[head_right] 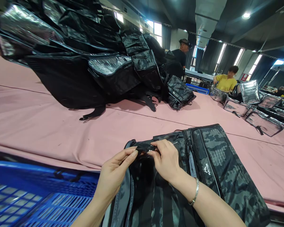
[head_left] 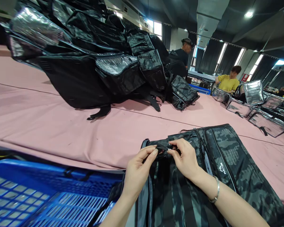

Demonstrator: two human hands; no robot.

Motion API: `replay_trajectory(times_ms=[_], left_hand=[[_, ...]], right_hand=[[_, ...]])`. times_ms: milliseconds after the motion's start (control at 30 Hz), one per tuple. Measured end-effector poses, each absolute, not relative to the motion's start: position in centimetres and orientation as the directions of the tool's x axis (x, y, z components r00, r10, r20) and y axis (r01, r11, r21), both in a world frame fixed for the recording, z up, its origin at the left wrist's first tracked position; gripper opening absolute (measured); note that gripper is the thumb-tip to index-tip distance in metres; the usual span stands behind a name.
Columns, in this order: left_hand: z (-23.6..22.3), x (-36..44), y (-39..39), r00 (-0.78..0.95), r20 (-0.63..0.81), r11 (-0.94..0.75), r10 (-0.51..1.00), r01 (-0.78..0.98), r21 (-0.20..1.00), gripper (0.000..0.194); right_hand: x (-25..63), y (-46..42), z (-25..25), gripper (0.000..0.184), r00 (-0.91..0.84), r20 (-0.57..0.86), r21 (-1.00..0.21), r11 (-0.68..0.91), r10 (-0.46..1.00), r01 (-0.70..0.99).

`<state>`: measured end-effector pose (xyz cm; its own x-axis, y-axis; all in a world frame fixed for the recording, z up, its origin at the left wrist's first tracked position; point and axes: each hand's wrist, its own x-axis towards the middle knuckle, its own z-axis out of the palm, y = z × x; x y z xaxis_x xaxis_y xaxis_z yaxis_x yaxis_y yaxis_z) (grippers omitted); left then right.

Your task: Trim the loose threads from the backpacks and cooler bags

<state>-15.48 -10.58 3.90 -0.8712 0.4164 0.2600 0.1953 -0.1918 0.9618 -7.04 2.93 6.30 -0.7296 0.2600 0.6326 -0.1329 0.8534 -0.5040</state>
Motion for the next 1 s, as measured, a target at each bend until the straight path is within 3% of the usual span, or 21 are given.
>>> replay_trajectory(times_ms=[100, 233, 333, 400, 500, 600, 800, 1000], left_hand=[[4.1, -15.2, -10.7, -0.856, 0.281, -0.178, 0.434, 0.225, 0.958, 0.024], [4.8, -15.7, -11.0, -0.811, 0.305, -0.095, 0.500, 0.299, 0.950, 0.030], [5.9, -16.6, -10.6, -0.755, 0.297, 0.052, 0.585, 0.400, 0.915, 0.040], [6.6, -17.2, -9.9, -0.750, 0.256, 0.223, 0.610, 0.473, 0.852, 0.040], [7.1, -17.4, -8.5, -0.750, 0.203, 0.428, 0.629, 0.553, 0.715, 0.029], [6.8, -17.0, -7.3, -0.747, 0.174, 0.477, 0.642, 0.566, 0.672, 0.025], [6.0, -15.8, -6.4, -0.848, 0.134, 0.468, 0.513, 0.407, 0.784, 0.023], [6.2, -15.3, -6.2, -0.885, 0.150, 0.423, 0.442, 0.353, 0.835, 0.017]], right_hand=[[-7.0, 3.2, 6.5, 0.012, -0.704, 0.666, -0.464, 0.876, 0.246, -0.134], [-7.0, 4.0, 6.9, 0.012, -0.654, 0.642, -0.605, 0.788, 0.400, -0.111], [-7.1, 4.7, 6.9, 0.014, -0.622, 0.570, -0.708, 0.705, 0.537, -0.039], [-7.2, 5.0, 6.9, 0.017, -0.620, 0.541, -0.714, 0.700, 0.568, 0.019], [-7.1, 4.9, 7.0, 0.017, -0.656, 0.520, -0.648, 0.753, 0.547, 0.114], [-6.4, 4.4, 7.6, 0.015, -0.744, 0.431, -0.523, 0.813, 0.510, 0.254], [-5.4, 3.4, 8.8, 0.017, -0.841, 0.213, -0.302, 0.852, 0.497, 0.427], [-5.2, 2.9, 9.0, 0.017, -0.872, 0.168, -0.238, 0.878, 0.459, 0.416]])
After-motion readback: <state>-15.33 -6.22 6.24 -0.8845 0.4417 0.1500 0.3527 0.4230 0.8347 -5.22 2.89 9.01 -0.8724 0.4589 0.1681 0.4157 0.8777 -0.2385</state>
